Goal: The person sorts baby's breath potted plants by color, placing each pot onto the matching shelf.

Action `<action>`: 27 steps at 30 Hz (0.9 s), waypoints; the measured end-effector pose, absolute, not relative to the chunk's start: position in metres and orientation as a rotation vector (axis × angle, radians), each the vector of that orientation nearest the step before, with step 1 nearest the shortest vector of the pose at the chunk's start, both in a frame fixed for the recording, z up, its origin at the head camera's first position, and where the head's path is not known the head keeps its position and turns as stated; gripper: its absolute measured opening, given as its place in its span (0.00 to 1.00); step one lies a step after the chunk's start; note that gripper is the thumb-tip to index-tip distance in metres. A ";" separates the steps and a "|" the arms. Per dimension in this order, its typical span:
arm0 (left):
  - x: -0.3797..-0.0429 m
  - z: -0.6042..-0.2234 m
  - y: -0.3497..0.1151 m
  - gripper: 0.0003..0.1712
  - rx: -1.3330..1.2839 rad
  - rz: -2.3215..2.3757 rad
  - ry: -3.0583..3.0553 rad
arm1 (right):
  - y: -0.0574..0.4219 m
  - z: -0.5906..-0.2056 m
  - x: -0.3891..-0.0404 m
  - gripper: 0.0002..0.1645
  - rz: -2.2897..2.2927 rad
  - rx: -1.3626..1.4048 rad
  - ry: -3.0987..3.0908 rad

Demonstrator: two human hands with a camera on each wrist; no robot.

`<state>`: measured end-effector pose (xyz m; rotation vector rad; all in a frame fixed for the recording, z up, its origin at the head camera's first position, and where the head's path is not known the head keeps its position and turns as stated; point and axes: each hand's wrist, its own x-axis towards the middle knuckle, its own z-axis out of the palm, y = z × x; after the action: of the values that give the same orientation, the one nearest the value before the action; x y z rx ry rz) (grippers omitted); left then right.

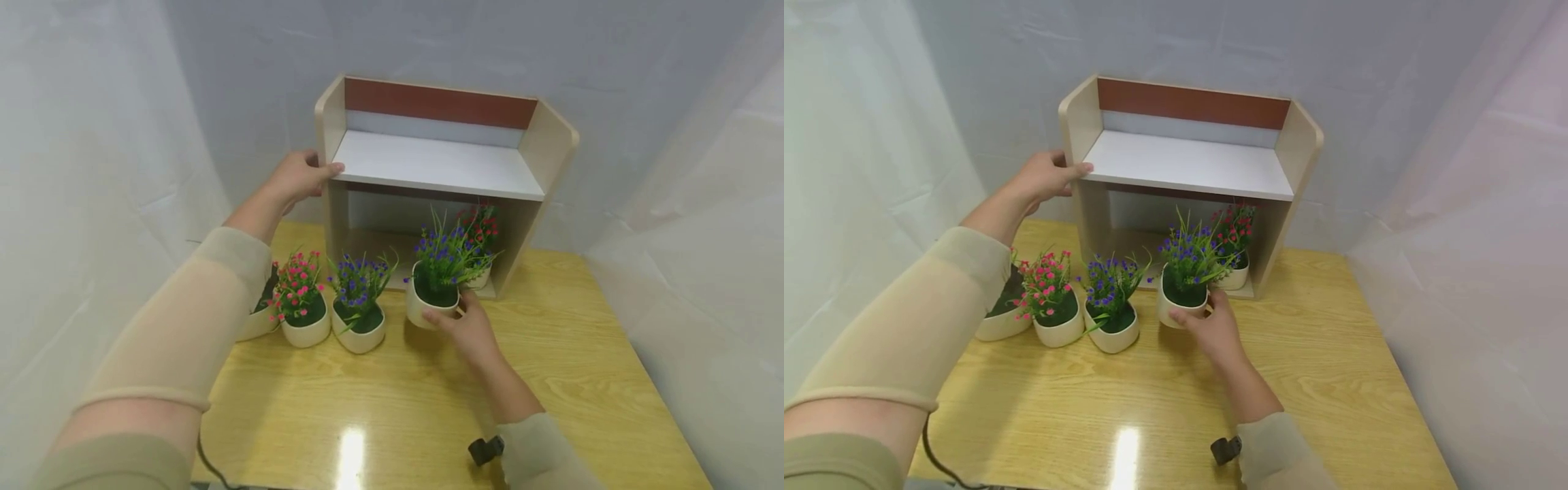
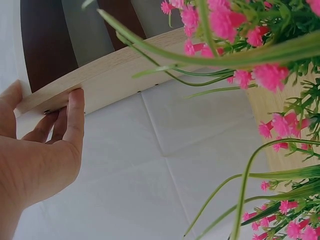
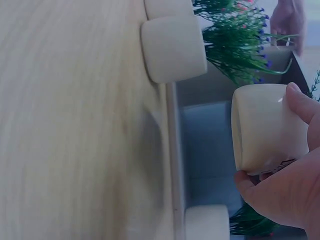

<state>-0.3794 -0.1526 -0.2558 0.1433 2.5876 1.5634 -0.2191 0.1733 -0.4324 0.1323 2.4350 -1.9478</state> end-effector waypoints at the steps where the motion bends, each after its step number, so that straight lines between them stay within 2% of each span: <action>1: -0.380 -0.256 -0.153 0.49 0.142 1.563 2.588 | 0.174 -0.430 -0.220 0.61 -1.941 0.130 2.442; 21: -0.383 -0.260 -0.155 0.50 0.144 1.542 2.604 | 0.189 -0.373 -0.225 0.56 -1.995 0.030 2.497; 27: -0.383 -0.260 -0.154 0.50 0.141 1.553 2.600 | 0.193 -0.363 -0.226 0.59 -1.992 0.007 2.501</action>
<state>-0.3828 -0.1535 -0.2596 0.1415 2.6003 1.5531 -0.2262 0.1930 -0.3630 0.0069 2.5008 -1.9924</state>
